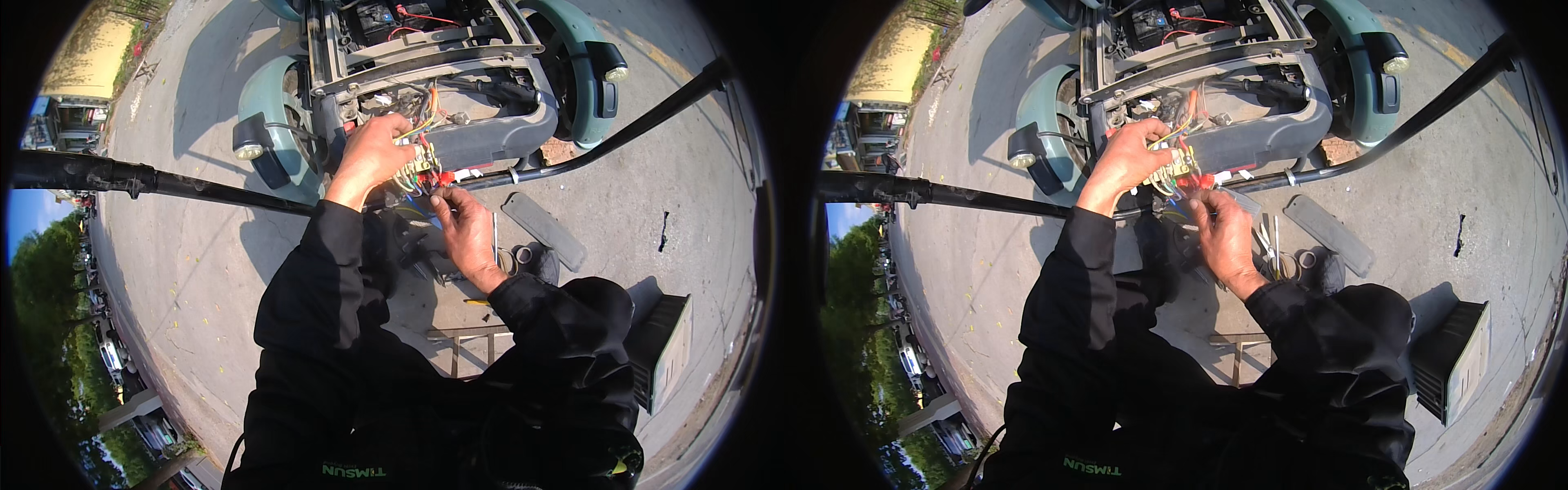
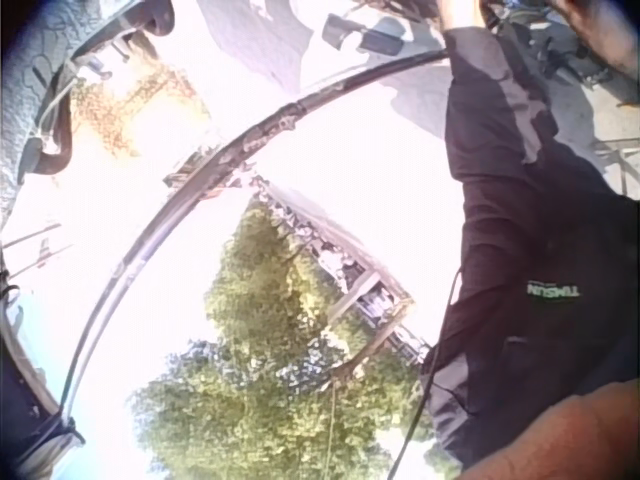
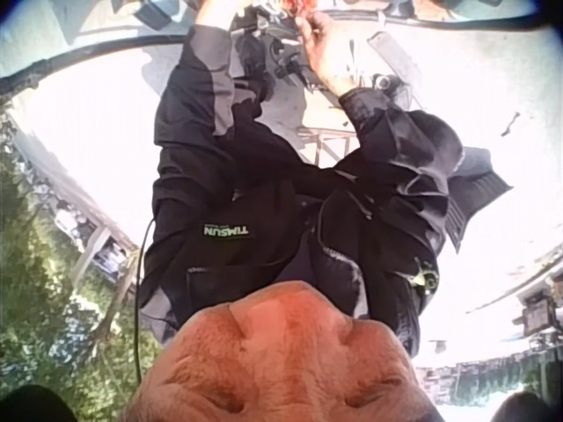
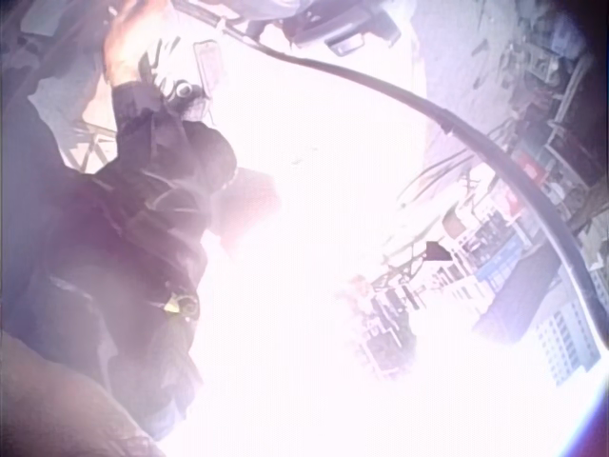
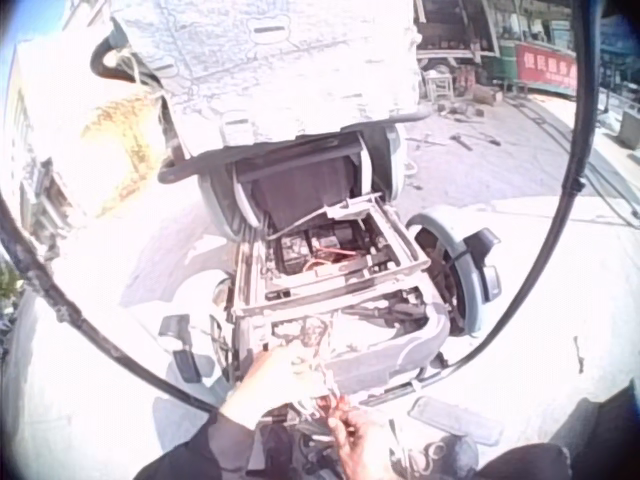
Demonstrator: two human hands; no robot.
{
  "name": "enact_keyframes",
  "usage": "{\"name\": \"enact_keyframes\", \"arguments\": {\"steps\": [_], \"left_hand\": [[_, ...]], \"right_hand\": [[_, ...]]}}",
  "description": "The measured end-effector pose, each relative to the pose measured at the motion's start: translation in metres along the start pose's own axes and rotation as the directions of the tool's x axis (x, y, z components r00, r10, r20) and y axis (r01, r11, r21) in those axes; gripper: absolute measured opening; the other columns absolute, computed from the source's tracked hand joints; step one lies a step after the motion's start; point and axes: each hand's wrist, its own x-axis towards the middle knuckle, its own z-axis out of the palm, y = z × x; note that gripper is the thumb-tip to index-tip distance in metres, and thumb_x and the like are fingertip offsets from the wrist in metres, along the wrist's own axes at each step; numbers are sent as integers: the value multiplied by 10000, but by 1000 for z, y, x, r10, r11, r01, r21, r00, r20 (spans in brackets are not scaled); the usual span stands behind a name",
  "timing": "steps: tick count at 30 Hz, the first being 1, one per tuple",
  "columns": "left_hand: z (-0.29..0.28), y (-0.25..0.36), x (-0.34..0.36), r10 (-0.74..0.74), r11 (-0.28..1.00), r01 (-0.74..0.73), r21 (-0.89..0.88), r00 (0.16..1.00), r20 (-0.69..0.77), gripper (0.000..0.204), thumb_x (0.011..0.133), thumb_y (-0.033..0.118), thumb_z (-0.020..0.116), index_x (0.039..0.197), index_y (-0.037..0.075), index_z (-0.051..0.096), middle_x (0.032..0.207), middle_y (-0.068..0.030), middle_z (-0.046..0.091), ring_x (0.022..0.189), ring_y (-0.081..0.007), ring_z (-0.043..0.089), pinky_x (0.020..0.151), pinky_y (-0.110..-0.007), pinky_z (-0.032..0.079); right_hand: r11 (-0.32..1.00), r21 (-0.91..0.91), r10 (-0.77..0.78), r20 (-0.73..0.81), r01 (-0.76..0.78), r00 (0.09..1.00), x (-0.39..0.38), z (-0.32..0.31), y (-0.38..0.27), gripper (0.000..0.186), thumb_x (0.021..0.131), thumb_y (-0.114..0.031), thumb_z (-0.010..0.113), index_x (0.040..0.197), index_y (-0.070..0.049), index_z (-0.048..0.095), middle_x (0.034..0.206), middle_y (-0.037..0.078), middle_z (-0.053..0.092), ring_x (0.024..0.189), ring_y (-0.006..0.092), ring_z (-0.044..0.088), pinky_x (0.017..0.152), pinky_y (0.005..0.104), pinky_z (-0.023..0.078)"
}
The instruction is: The person works on the exposed wiring harness of a small vehicle, using a yellow-handled screwdriver to tighten terminals and a red-handled tool to adjust connections. They repeatedly probe and secure individual wires within the harness.
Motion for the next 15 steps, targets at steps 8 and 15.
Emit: {"name": "enact_keyframes", "arguments": {"steps": [8, 15], "left_hand": [[1, 3, 0, 7, 1000, -7, -22, 1000, 5, 349, 779, 164, 791, 1107, 50, 757, 981, -199, 764, 955, -360, 745, 859, -429, 564], [5, -6, 2, 23, 977, -18, -213, 999, 23, 283, 810, 109, 773, 1082, 37, 749, 939, -187, 765, 926, -344, 749, 833, -423, 565]], "right_hand": [[987, -126, -101, 9, 101, 995, 3, 9, 5, 162, 971, -175, 719, 1056, -38, 700, 859, 153, 697, 743, 353, 667, 693, 429, 532], [993, -94, -77, -63, 70, 995, 11, 6, -6, 212, 1022, -233, 646, 1069, -41, 722, 854, 160, 698, 862, 377, 652, 790, 477, 517]]}}
